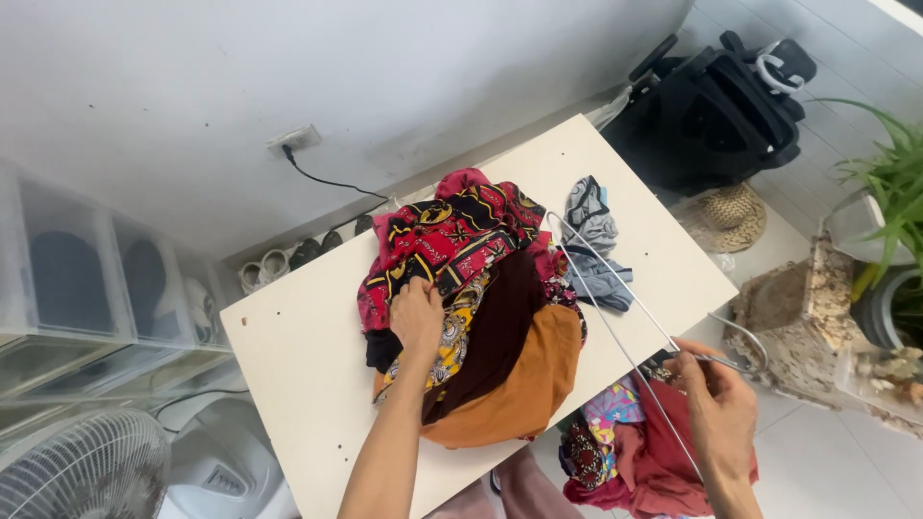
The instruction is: Hanging clothes on hangers and placing them on a drying rack.
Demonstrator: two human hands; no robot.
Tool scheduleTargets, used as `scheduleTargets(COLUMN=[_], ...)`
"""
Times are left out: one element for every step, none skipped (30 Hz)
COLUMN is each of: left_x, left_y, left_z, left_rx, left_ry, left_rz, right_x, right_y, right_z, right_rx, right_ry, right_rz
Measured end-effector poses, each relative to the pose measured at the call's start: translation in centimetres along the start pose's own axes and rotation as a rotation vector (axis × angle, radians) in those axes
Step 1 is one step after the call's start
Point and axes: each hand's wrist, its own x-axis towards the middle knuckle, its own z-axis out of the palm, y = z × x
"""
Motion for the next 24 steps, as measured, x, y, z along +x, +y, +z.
scheduleTargets(left_x=[-0.4,-0.8,-1.2,-2.0,-2.8,-3.7,-4.6,-5.7,-6.8,-8.0,-9.2,-10.4,-11.2,-12.1,-13.0,-13.7,-14.4,-15.1,-15.9,-16.6,-17.3,-17.9,-18.4,-18.9], left_y=[0.5,1.0,1.5,2.1,2.6,3.2,3.6,4.0,4.3,4.7,5.1,5.6,5.9,6.1,6.4,6.7,7.0,7.3,7.1,6.9,6.7,6.6,6.5,6.4], left_z=[-1.1,-2.4,-3.6,-5.2,-6.8,-8.4,-10.0,-11.6,-13.2,-15.0,-16.7,-18.4,-19.7,-21.0,-22.3,-23.1,-23.9,-24.7,-24.8,-25.0,-25.1,-25.5,-25.8,-26.2], left_rx=[0.005,-0.171,-0.347,-0.341,-0.433,-0.526,-0.524,-0.576,-0.629,-0.625,-0.638,-0.651,-0.648,-0.643,-0.637,-0.636,-0.650,-0.666,-0.666,-0.664,-0.662,-0.660,-0.671,-0.683], left_ry=[0.006,0.012,0.020,0.029,-0.024,-0.078,-0.069,-0.103,-0.136,-0.126,-0.130,-0.135,-0.126,-0.162,-0.199,-0.189,-0.255,-0.318,-0.305,-0.297,-0.288,-0.280,-0.249,-0.222], left_rz=[-0.005,0.017,0.041,0.037,0.020,0.004,0.001,0.022,0.043,0.034,0.079,0.124,0.117,0.126,0.134,0.125,0.057,-0.015,-0.025,0.013,0.051,0.045,0.081,0.118], right_x=[0.2,0.4,0.7,0.8,1.0,1.1,1.5,1.8,2.1,2.6,3.0,3.4,3.4,3.5,3.6,4.1,4.6,5.1,5.1,5.1,5.1,5.2,5.4,5.5], right_y=[-0.1,-0.3,-0.5,-0.7,-0.9,-1.2,-1.1,-0.9,-0.8,-0.4,0.0,0.3,-0.1,-0.6,-1.1,-0.1,0.8,1.6,1.9,2.2,2.4,3.1,3.8,4.5], right_z=[0.2,0.4,0.7,0.9,1.2,1.5,1.9,2.3,2.7,3.6,4.5,5.3,6.5,7.7,9.0,10.7,12.5,14.3,15.8,17.3,18.8,19.7,20.7,21.4], right_rx=[0.004,0.007,0.010,0.016,0.012,0.007,0.011,0.018,0.025,0.027,0.080,0.134,0.136,0.056,-0.023,-0.023,-0.013,-0.004,-0.004,-0.065,-0.125,-0.122,-0.212,-0.303], right_ry=[-0.008,-0.005,-0.001,-0.011,-0.015,-0.018,-0.025,-0.040,-0.054,-0.067,-0.096,-0.124,-0.136,-0.165,-0.193,-0.205,-0.255,-0.309,-0.324,-0.315,-0.304,-0.314,-0.300,-0.282], right_rz=[-0.001,0.012,0.024,0.021,0.022,0.022,0.017,-0.005,-0.026,-0.029,-0.058,-0.086,-0.089,-0.159,-0.230,-0.234,-0.248,-0.264,-0.270,-0.326,-0.384,-0.387,-0.423,-0.456])
